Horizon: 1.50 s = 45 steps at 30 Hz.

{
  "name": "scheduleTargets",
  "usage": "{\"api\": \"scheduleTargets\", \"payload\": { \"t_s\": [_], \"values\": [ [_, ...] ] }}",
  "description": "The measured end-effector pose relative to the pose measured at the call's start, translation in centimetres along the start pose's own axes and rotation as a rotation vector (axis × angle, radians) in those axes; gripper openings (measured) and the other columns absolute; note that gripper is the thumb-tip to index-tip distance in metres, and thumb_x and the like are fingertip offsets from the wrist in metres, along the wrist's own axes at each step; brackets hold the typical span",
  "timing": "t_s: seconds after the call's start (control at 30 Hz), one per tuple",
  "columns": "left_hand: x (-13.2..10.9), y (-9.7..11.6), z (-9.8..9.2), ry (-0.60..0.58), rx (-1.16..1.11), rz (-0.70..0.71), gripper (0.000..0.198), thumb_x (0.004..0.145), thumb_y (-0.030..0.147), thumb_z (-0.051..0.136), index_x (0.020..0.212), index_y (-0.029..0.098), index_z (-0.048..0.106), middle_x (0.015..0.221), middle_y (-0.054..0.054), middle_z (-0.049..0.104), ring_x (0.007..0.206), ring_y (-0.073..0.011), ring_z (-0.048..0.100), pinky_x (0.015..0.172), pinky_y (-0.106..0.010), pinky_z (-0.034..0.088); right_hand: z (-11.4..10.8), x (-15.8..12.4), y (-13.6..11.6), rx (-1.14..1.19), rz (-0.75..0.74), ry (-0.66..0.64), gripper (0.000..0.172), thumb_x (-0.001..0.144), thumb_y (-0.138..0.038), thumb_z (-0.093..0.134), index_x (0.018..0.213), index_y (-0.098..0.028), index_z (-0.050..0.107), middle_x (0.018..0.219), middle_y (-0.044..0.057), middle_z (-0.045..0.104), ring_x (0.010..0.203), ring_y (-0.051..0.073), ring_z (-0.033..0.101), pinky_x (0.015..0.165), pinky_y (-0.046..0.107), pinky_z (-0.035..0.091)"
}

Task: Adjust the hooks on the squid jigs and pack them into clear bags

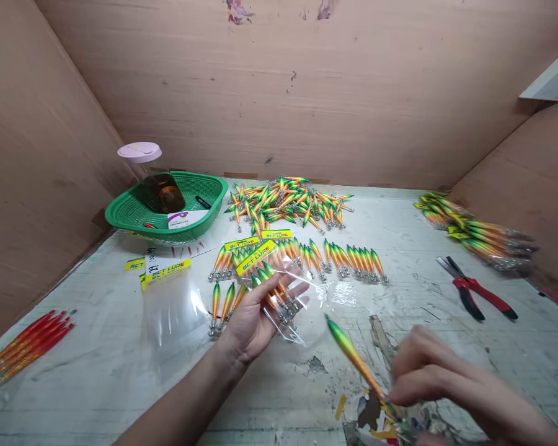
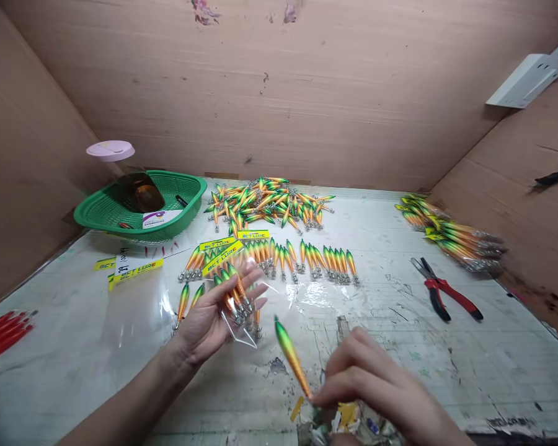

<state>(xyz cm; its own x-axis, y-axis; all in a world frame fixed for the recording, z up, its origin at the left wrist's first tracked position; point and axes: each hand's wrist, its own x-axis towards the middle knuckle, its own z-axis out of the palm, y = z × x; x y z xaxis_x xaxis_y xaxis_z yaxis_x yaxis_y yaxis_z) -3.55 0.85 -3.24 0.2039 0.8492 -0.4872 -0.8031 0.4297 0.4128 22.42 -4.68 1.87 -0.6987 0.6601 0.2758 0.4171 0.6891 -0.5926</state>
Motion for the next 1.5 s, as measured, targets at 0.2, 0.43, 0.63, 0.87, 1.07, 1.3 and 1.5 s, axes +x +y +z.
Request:
{"api": "scheduleTargets", "payload": {
  "t_s": [0.2,0.43,0.63,0.87,1.07,1.3,1.5],
  "values": [
    [-0.3,-0.9,0.1,-0.032,0.062,-0.088,0.028,0.089,0.013,0.053,0.115,0.007,0.064,0.102,-0.015,0.074,0.082,-0.0230,0.073,0.085,-0.038,0.058,4.1,4.4,-0.6,-0.301,-0.020,0.192,0.019,0.084,-0.007,0.054,0.098,-0.017,0.063,0.081,0.006,0.058,0.076,0.018,0.053,0.064,0.029,0.049],
    [-0.4,-1.3,0.1,-0.013,0.072,-0.100,0.019,0.089,0.015,0.054,0.095,0.005,0.069,0.100,-0.016,0.074,0.095,-0.0300,0.071,0.091,-0.044,0.055,6.7,5.3,-0.1,-0.433,-0.014,0.446,0.024,0.087,-0.005,0.055,0.108,-0.013,0.063,0.077,0.006,0.058,0.073,0.018,0.049,0.064,0.032,0.042],
    [-0.4,-1.3,0.1,0.011,0.059,-0.066,0.020,0.088,0.014,0.056,0.101,0.007,0.069,0.104,-0.016,0.073,0.095,-0.0296,0.071,0.092,-0.044,0.055,7.0,5.6,-0.8,-0.382,0.029,0.506,0.015,0.085,-0.010,0.058,0.097,-0.017,0.063,0.077,0.005,0.058,0.073,0.017,0.051,0.065,0.033,0.042],
    [-0.7,-1.5,0.6,0.046,0.046,-0.084,0.026,0.088,0.012,0.054,0.111,0.008,0.066,0.097,-0.015,0.075,0.086,-0.0268,0.073,0.086,-0.044,0.058,7.8,5.9,-0.3,-0.465,0.005,0.578,0.028,0.084,-0.002,0.059,0.108,-0.017,0.061,0.075,0.004,0.057,0.072,0.018,0.050,0.065,0.033,0.040],
    [-0.4,-0.6,0.7,0.052,0.023,-0.038,0.030,0.089,0.011,0.053,0.116,0.007,0.063,0.093,-0.014,0.076,0.082,-0.0229,0.074,0.080,-0.036,0.060,8.1,5.6,-0.5,-0.451,-0.025,0.563,0.045,0.085,-0.003,0.059,0.128,-0.016,0.055,0.083,0.006,0.059,0.078,0.020,0.052,0.069,0.036,0.043],
    [-0.1,2.6,0.3,0.031,-0.036,0.154,0.035,0.093,0.015,0.047,0.126,0.006,0.055,0.102,-0.016,0.074,0.090,-0.0237,0.073,0.075,-0.034,0.062,10.2,5.3,2.4,-0.252,0.148,0.323,0.020,0.083,-0.008,0.057,0.099,-0.020,0.059,0.087,0.005,0.062,0.081,0.020,0.058,0.065,0.032,0.053],
    [0.0,2.0,0.2,0.030,-0.002,0.110,0.040,0.091,0.015,0.049,0.130,0.008,0.054,0.111,-0.018,0.071,0.098,-0.0273,0.070,0.089,-0.043,0.057,13.0,6.3,3.3,-0.257,0.136,0.242,0.016,0.083,-0.009,0.046,0.088,-0.020,0.057,0.082,0.008,0.062,0.076,0.021,0.057,0.062,0.035,0.053]
  ]
}}
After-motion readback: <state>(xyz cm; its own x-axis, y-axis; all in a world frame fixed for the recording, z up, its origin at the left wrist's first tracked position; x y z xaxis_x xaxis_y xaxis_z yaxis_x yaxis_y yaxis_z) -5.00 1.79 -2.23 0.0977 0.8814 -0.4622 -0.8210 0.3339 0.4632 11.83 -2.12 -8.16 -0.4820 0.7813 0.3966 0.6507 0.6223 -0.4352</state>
